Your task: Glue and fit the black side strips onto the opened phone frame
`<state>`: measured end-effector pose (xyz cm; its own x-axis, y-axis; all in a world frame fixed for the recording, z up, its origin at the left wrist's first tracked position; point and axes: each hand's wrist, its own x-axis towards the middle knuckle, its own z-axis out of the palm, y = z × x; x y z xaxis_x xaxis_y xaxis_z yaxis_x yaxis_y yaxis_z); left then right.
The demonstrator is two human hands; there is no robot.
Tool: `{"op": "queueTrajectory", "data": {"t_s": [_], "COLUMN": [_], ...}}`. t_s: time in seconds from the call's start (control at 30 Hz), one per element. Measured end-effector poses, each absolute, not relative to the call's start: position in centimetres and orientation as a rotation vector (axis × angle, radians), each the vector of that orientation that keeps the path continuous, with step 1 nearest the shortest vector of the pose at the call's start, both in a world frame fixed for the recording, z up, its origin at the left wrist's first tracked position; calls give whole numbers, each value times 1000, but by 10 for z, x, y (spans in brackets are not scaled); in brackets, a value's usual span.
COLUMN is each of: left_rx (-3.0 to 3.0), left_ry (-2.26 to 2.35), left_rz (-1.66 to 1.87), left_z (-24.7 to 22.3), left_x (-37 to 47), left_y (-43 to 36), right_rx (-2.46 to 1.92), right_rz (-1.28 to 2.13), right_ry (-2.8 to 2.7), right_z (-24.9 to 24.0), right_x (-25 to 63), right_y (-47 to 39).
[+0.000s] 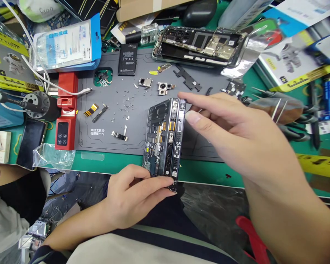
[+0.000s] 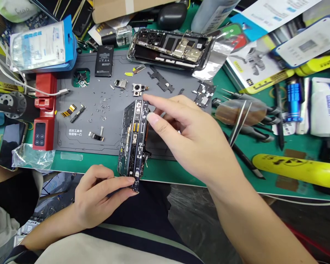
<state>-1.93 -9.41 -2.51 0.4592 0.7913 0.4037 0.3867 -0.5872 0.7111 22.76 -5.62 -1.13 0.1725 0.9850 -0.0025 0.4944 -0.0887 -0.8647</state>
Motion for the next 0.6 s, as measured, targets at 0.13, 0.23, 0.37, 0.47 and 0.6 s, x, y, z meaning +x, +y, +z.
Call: {"op": "queueTrajectory", "data": {"t_s": [0.13,0.23,0.37,0.47,0.6], "left_rx": [2170,2160,2163,2174,2176], "left_ry": [984,983,972,966,971], "left_rz": [1015,1015,1007,1005,1005], "left_z": [-26,-26,-26,-25,-25], "left_x": [-19,-20,-20,-20,-20], "left_y": [-95,-95,-94,-93,-93], "right_rx": [-1701,-1699,-1702,-1708,-1703], "right_rz": [824,819,820,823,826], "right_ry": [-1426,-1424,-1432,-1426,-1422], "right_z": [-13,-13,-12,-11,-12], "right_x": [228,228,228,228,227], "right_y": [-57,-58,-59,-59,-59]}}
